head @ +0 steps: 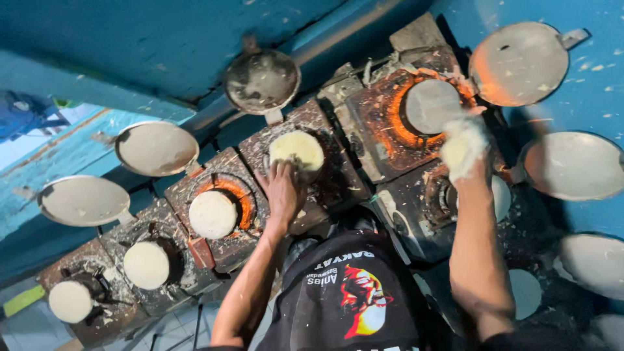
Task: The person cooks round flatbreads on a row of gas-heated griddle presses. They press dough discs onto the hot plates by hand, flip and reposition the breads as they cook, and transfer finished breads into a woven basket, occasionally scooping more dough from a large basin.
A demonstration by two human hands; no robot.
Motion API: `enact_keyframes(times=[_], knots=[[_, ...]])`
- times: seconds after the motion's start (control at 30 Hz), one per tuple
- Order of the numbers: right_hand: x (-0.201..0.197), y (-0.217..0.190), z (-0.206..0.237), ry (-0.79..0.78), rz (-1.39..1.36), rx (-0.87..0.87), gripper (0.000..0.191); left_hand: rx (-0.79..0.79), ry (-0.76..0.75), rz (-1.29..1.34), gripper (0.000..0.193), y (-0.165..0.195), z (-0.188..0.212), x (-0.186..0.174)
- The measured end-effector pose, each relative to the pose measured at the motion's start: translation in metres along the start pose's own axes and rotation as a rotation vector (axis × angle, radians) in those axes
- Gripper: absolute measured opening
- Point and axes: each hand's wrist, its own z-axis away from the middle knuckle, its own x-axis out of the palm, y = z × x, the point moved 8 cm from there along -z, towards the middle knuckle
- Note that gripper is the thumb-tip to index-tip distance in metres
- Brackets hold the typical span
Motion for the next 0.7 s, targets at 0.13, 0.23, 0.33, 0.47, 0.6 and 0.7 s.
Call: enact_keyframes(times=[0.13, 0.23, 0.33, 0.47, 0.6, 0.7], knots=[[0.057, 0.007, 0.049, -0.025, -1.066, 0.644, 0.028, -0.216, -0.102, 0.597, 0.036, -0.043, -0.035, -0.052], [0.106, -0.023, 0.072, -0.082, -1.221, 0.709, 0.024, -0.111, 0.063, 0.696, 0.037, -0.070, -0.032, -0.146], [0.153, -0.054, 0.086, -0.172, -1.202, 0.685, 0.021, -0.072, 0.018, 0.620, 0.036, -0.103, -0.004, -0.208], [0.212, -0.129, 0.070, -0.261, -0.736, -0.041, 0.017, 0.157, 0.068, 0.078, 0.039, -0.132, 0.043, -0.233], [0.320, -0.208, 0.086, -0.544, 0.158, -0.590, 0.028, 0.000, -0.105, -0.082, 0.041, -0.187, 0.100, -0.182], [0.359, -0.215, 0.097, -0.504, 0.382, -0.305, 0.049, -0.056, -0.064, 0.002, 0.033, -0.212, 0.136, -0.154]])
